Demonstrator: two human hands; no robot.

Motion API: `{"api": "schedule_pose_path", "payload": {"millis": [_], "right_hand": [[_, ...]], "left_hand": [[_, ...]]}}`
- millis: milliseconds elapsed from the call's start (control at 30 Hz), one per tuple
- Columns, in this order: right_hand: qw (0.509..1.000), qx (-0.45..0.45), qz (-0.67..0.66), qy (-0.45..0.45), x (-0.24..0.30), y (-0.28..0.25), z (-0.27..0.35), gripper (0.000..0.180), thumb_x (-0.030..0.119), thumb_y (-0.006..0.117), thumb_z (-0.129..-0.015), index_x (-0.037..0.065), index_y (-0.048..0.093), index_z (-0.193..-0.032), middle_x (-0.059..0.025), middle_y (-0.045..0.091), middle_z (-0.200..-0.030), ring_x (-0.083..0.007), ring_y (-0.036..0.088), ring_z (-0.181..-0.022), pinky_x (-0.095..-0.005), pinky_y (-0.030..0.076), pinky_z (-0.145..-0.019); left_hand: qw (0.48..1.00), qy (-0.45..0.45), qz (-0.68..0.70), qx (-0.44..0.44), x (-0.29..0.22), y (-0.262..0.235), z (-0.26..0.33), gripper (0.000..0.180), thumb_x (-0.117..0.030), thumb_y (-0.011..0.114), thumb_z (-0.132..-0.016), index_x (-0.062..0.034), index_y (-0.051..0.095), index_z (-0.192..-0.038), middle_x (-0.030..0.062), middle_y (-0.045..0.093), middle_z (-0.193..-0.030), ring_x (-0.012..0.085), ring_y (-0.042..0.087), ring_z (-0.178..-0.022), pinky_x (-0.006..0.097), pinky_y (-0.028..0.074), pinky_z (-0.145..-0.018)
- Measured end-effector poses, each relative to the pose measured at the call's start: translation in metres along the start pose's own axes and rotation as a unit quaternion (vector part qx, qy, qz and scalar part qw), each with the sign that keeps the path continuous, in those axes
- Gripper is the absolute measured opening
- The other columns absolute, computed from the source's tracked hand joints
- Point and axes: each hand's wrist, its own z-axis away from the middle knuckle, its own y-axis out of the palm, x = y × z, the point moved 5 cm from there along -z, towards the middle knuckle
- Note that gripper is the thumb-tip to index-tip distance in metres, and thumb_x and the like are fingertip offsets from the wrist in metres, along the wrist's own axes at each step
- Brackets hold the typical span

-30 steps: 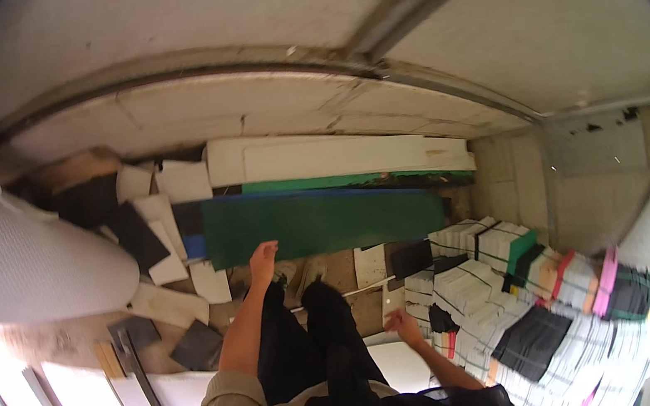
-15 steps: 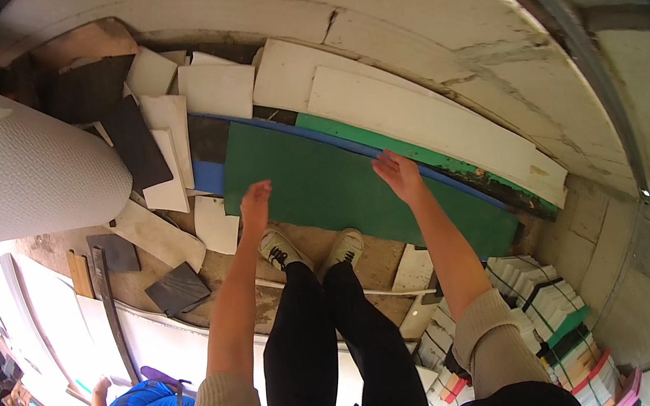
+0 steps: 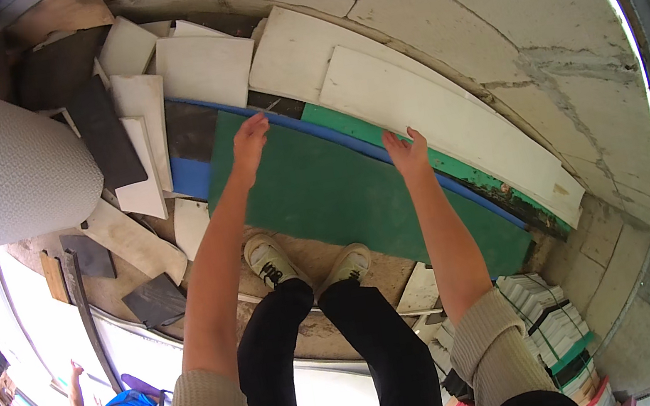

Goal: The person sits on the floor and uses a utility knife to cut black and white foam sheets into smaller rectangular pieces. They repeatedly score the material, snap off the cut sections, and stack the finished pieces. The person also retrieves additional white foam sheets from a nearby pile and places them on the work surface.

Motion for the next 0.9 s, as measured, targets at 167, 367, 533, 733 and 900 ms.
{"api": "schedule_pose_path", "payload": {"millis": [167, 367, 533, 733, 900], "right_hand": [[0.999, -0.048, -0.014, -0.005, 0.006, 0.009, 0.002, 0.072, 0.015, 0.053, -0.077, 0.003, 0.003, -0.128, -0.0188, 0.025, -0.12, -0.028, 0.031, -0.112, -0.0452, 0.034, -0.088], [0.993, -0.116, -0.013, 0.024, 0.007, 0.023, 0.013, 0.065, 0.019, 0.059, -0.072, 0.001, 0.017, -0.119, -0.017, 0.028, -0.107, -0.0237, 0.036, -0.094, -0.0414, 0.037, -0.077], [0.977, -0.192, 0.024, 0.089, 0.019, 0.037, 0.027, 0.057, 0.02, 0.058, -0.072, 0.002, 0.022, -0.113, -0.0189, 0.028, -0.103, -0.0234, 0.033, -0.089, -0.0423, 0.036, -0.076], [0.991, -0.114, 0.007, 0.071, 0.047, 0.081, 0.047, 0.058, 0.02, 0.052, -0.076, -0.003, 0.016, -0.116, -0.0203, 0.024, -0.11, -0.0288, 0.03, -0.098, -0.0451, 0.032, -0.081], [0.986, -0.116, 0.114, 0.048, 0.048, 0.059, 0.017, 0.063, 0.021, 0.05, -0.078, -0.004, 0.012, -0.122, -0.0218, 0.021, -0.118, -0.0313, 0.028, -0.105, -0.0469, 0.032, -0.083]], "left_hand": [[1.0, 0.01, -0.002, 0.025, -0.025, 0.012, -0.015, 0.054, -0.03, 0.052, -0.081, -0.0025, 0.035, -0.124, 0.01, 0.041, -0.121, 0.0173, 0.035, -0.116, 0.033, 0.027, -0.098], [0.999, -0.019, 0.038, 0.021, -0.042, 0.02, -0.029, 0.067, -0.032, 0.052, -0.08, -0.0035, 0.019, -0.13, 0.0102, 0.029, -0.13, 0.0203, 0.027, -0.121, 0.034, 0.023, -0.099], [0.999, 0.001, 0.004, 0.04, -0.049, 0.02, -0.033, 0.066, -0.034, 0.052, -0.078, -0.0034, 0.022, -0.129, 0.0141, 0.028, -0.13, 0.0232, 0.025, -0.122, 0.036, 0.019, -0.1], [0.999, -0.006, 0.008, -0.041, -0.029, 0.0, -0.052, 0.066, -0.032, 0.052, -0.077, -0.0046, 0.021, -0.129, 0.0188, 0.027, -0.129, 0.0273, 0.028, -0.119, 0.037, 0.02, -0.098], [0.992, -0.045, 0.105, -0.049, -0.018, 0.003, -0.06, 0.067, -0.024, 0.05, -0.08, -0.0023, 0.011, -0.13, 0.016, 0.03, -0.126, 0.0227, 0.027, -0.12, 0.035, 0.013, -0.103]]}}
